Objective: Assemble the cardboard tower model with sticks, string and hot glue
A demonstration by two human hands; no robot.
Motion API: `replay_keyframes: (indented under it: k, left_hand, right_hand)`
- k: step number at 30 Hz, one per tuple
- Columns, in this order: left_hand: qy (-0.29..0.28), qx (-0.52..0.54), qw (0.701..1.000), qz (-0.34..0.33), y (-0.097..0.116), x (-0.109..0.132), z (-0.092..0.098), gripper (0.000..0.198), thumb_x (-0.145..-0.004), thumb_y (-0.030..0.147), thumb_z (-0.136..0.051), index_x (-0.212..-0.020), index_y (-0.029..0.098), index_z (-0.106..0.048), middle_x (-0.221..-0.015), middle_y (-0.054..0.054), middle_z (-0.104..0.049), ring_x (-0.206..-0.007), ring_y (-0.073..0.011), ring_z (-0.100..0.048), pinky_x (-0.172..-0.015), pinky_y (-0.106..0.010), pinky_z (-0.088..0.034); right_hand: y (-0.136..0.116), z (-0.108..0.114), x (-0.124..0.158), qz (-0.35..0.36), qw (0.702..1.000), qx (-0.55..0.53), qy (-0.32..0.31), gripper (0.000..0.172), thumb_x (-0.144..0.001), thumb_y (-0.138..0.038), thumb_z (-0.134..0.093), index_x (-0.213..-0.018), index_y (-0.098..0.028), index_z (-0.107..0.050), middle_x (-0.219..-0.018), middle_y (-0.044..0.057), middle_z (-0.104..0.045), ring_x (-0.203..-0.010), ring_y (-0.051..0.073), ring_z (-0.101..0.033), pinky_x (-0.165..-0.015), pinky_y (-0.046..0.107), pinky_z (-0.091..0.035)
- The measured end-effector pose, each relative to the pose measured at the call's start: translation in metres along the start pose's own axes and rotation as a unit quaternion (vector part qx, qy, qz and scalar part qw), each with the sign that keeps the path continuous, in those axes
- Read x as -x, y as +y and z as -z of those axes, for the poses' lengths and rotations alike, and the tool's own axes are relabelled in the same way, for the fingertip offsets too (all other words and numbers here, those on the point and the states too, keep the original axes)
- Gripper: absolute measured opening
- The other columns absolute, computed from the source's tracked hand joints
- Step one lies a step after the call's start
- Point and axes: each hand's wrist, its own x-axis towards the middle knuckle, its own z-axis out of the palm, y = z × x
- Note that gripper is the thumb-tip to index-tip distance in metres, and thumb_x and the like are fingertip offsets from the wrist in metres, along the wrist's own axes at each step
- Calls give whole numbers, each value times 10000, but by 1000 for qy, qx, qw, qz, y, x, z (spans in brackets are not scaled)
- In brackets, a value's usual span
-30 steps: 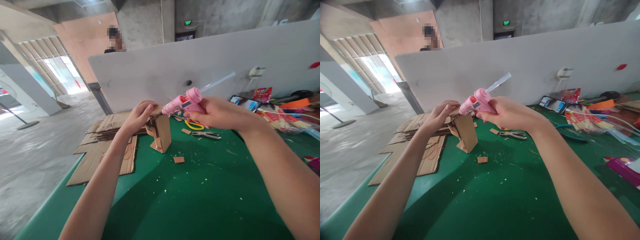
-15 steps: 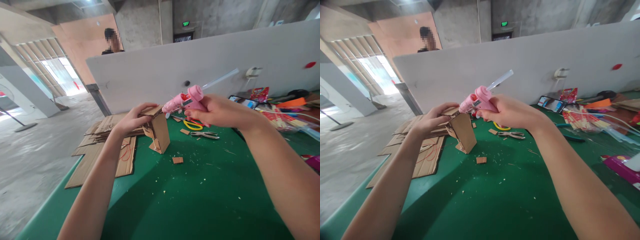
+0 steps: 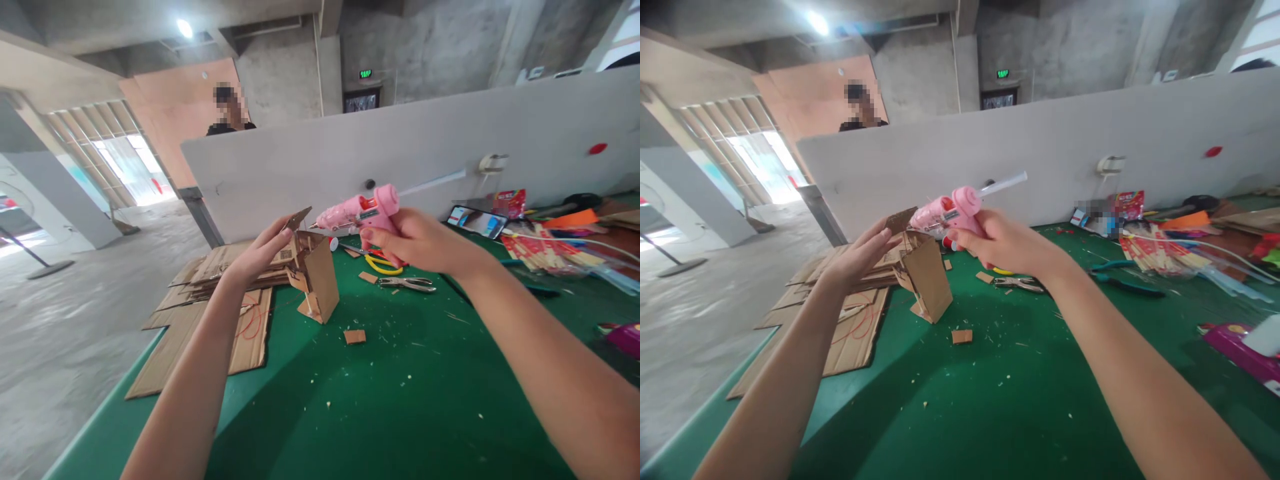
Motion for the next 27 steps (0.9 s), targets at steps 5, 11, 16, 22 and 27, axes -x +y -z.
replay_keyframes:
  k: [5,11,16,22,27]
  left_hand:
    - [22,59,998,15,-6,1,-1,583,-966,580,-433,-1490,325,-423,-1570,-8,-408,-1485,-285,-296,-1219,-465,-253]
    - [-5,142,990,17,-11,-3,-3,591,-910,665,-471,-1407,350,-525,-1581,-6,-394,-1483,-297,-299,-1215,-491,-236]
    - [-3,178,984,26,-7,-3,-6,639,-886,686,-492,-1405,314,-524,-1586,-41,-385,-1490,-300,-278,-1201,-469,-245]
    - [-19,175,984,29,-2,-2,-6,662,-898,676,-478,-1449,309,-469,-1561,-63,-425,-1468,-306,-321,-1175,-459,-286]
    - [-24,175,984,22,-5,-2,-5,634,-919,658,-459,-1449,309,-467,-1550,-67,-440,-1450,-296,-351,-1163,-446,-310]
  right_hand:
    - [7,-24,-7,28,997,-42,53,328,-958,-492,-497,-826,-197,-553,-492,-60,-491,-429,91,-472,-473,266,-378]
    - [3,-58,-12,80,990,-4,120,407,-973,-480,-438,-656,-229,-390,-512,-47,-434,-483,99,-453,-527,289,-357]
    - [-1,-67,-13,85,988,32,122,352,-974,-448,-410,-695,-235,-380,-524,-51,-393,-490,106,-380,-516,297,-298]
    - [1,-69,-16,130,979,55,149,269,-974,-407,-423,-787,-215,-452,-667,-12,-455,-611,131,-400,-583,307,-321]
    - [-1,-72,-15,125,980,51,145,231,-971,-390,-440,-844,-212,-516,-686,8,-492,-649,155,-431,-596,315,-337]
